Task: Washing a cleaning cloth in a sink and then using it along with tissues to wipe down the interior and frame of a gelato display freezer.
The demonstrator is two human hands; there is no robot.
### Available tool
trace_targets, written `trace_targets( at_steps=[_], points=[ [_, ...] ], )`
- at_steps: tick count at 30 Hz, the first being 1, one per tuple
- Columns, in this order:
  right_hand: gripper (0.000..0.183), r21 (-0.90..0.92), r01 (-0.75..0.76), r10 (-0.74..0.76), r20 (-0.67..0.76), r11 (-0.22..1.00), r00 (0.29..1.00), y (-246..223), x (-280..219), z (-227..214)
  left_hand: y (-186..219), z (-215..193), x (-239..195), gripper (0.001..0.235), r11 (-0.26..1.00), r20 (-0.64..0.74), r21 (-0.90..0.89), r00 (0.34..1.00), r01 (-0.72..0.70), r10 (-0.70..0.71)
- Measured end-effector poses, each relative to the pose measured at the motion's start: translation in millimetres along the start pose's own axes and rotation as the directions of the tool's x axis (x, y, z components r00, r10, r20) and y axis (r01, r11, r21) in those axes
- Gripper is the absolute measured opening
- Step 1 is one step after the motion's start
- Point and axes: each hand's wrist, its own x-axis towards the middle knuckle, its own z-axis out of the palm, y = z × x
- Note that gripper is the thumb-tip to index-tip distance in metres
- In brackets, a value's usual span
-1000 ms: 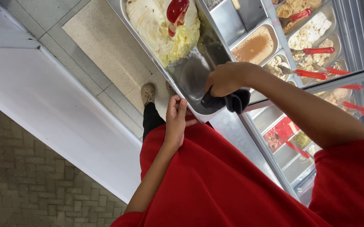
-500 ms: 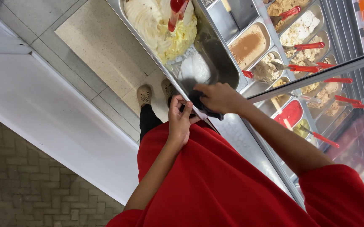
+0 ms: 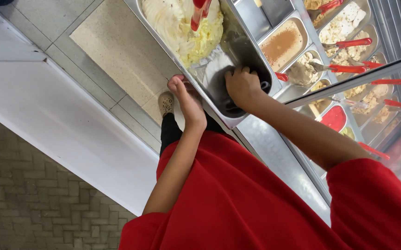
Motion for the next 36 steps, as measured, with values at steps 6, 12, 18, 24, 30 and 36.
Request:
trace_targets(
  at_steps=[6, 12, 18, 24, 30, 36],
  points=[
    [0.072, 0.199, -0.012, -0.003, 0.074, 0.980, 0.997, -12.6, -19.4, -0.2, -38.5, 11.2, 26.0, 0.039, 0.976, -0.205, -0.208, 0.978, -0.069, 0.026],
    [0.051, 0.656, 0.022, -0.166, 0.158, 0.754, 0.973, -26.9, -15.6, -20.6, 9.2, 54.5, 5.4, 0.057, 0.964, -0.243, -0.113, 0.948, -0.239, 0.207],
    [0.050, 0.910, -0.243, 0.025, 0.249, 0.335, 0.968, -42.3, -25.2, -27.5, 18.7, 60.8, 0.2, 0.054, 0.949, -0.158, 0.074, 0.936, -0.307, 0.315],
    [0.054, 0.975, -0.214, 0.133, 0.204, 0.065, 0.970, -61.3, -9.8, -35.2, 19.3, 59.5, -3.2, 0.056, 0.935, -0.137, 0.239, 0.944, -0.262, 0.299],
    [0.062, 0.994, 0.086, 0.164, -0.073, -0.073, 0.984, -49.0, -38.3, -78.6, 24.1, 59.0, 0.0, 0.054, 0.917, -0.090, 0.309, 0.953, -0.250, 0.290],
    [0.061, 0.966, 0.122, 0.136, -0.093, -0.227, 0.986, -44.8, -49.0, -79.7, 49.0, 88.7, -12.3, 0.062, 0.989, -0.158, -0.075, 0.981, -0.125, 0.112]
  ],
)
